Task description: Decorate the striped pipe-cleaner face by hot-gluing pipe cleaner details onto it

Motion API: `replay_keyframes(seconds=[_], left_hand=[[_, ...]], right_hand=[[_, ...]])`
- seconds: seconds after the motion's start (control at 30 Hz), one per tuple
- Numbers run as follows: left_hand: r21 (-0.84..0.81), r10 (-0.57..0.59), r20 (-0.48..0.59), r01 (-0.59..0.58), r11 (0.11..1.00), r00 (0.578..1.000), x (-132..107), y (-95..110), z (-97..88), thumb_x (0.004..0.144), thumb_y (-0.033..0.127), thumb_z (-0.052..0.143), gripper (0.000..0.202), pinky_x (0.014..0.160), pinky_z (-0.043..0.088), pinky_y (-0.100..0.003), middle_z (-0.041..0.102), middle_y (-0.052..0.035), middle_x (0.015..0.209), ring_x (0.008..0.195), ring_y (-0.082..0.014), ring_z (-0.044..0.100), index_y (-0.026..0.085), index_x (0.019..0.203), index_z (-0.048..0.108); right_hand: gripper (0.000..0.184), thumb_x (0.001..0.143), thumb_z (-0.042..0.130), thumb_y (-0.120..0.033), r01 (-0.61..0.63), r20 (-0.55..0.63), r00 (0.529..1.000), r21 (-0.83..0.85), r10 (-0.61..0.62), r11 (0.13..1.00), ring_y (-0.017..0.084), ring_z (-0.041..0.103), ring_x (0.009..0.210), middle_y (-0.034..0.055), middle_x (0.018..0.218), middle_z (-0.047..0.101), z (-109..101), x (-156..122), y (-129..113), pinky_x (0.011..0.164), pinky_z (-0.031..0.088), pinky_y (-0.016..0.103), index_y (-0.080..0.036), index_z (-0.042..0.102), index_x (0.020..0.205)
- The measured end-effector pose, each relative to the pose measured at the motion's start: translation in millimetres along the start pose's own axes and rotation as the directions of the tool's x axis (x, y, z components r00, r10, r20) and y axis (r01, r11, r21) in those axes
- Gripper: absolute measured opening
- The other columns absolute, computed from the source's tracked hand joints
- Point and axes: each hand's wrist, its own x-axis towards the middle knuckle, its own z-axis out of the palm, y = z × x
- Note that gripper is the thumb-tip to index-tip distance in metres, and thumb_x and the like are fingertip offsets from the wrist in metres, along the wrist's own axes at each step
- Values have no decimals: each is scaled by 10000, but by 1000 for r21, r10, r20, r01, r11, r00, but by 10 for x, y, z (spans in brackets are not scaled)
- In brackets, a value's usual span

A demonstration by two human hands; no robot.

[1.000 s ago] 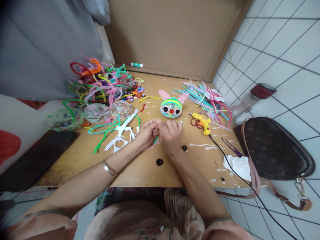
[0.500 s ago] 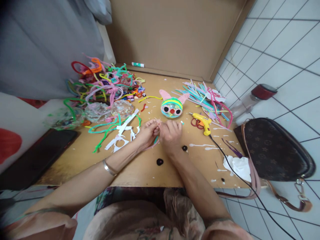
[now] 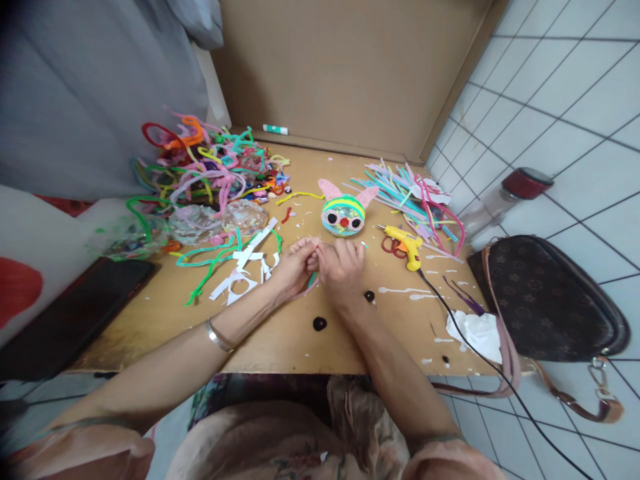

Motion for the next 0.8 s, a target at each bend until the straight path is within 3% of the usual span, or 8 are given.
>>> replay_keyframes(seconds=[0.3, 0.6, 0.8], left_hand=[[-11, 11, 5, -11, 1000, 1000, 18, -50, -28, 885, 303, 764, 360, 468, 270, -143, 476, 60, 574, 476, -24, 365, 150, 675, 515], [61, 43, 22, -44, 997, 999, 12, -13, -19, 805, 258, 831, 296, 471, 280, -148, 515, 53, 559, 469, -21, 378, 130, 671, 599], [-14, -28, 24, 28, 1000, 999, 22, 6, -23, 741, 220, 863, 275, 480, 283, -132, 523, 50, 556, 474, -11, 385, 116, 674, 618]], right_hand=[[278, 1044, 510, -292, -19, 32, 999, -27, 20, 999, 190, 519, 756, 49, 791, 672, 5, 0, 48, 744, 309, 358, -214, 734, 899], [276, 1043, 511, -277, -13, -1, 1000, -3, 13, 1000, 188, 504, 748, 44, 769, 654, -8, -3, 67, 741, 312, 352, -209, 724, 882], [308, 1052, 479, -283, -22, 20, 1000, 3, 22, 1000, 183, 496, 729, 39, 749, 640, -1, -9, 72, 740, 301, 354, -216, 720, 872]])
